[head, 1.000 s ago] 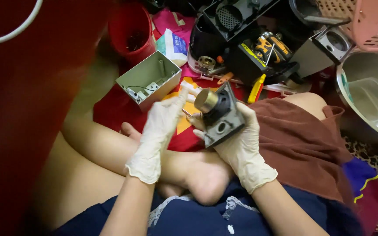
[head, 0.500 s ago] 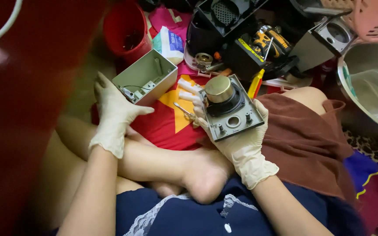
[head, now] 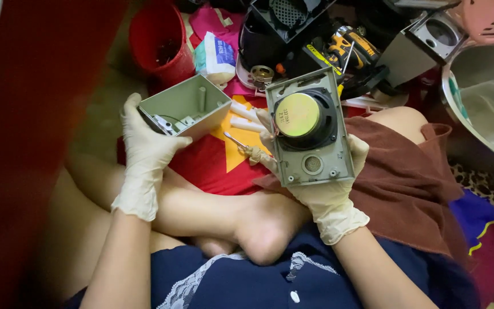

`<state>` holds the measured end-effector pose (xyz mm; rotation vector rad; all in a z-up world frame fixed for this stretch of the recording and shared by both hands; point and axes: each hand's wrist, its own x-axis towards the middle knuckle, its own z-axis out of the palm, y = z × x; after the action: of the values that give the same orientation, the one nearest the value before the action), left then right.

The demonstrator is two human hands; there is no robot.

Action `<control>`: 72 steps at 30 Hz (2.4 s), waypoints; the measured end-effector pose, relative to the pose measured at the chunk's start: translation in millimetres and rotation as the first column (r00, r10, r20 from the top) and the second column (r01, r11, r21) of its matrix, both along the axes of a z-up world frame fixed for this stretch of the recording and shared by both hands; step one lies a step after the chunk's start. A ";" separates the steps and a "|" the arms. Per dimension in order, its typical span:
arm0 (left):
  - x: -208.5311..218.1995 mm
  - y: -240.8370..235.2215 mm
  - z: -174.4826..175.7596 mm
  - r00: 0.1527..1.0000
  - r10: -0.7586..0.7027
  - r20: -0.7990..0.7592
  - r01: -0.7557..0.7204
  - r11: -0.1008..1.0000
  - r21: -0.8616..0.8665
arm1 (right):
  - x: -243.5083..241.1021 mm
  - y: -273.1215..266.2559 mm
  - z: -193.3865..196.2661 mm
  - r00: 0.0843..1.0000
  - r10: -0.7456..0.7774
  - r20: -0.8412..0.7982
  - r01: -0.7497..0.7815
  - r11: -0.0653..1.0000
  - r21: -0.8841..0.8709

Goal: The person sits on the floor and assembles a small metal box. They place a cylindrical component into the box, attach a perforated metal plate to the side, and then handle a red container filled with small black plastic clips.

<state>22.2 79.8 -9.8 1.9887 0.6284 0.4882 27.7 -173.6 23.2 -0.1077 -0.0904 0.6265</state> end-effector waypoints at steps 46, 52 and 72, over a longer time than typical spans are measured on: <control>8.6 -0.3 -28.9 0.845 -0.480 0.235 0.517 0.621 -0.590 | 20.3 -2.2 23.7 0.929 -0.369 0.039 0.268 0.594 -0.759; 15.7 -12.5 -30.8 0.840 -0.480 0.252 0.529 0.619 -0.580 | 37.8 11.5 27.4 0.762 0.061 0.645 0.550 0.467 -0.693; 11.2 -7.4 -40.6 0.884 -0.414 0.219 0.430 0.535 -0.727 | 66.6 75.7 34.2 0.118 0.937 0.330 0.904 0.036 -0.426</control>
<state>33.4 72.4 -50.4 1.2250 0.2307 -0.0846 94.3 -97.9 57.4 -2.4623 -1.2087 0.3068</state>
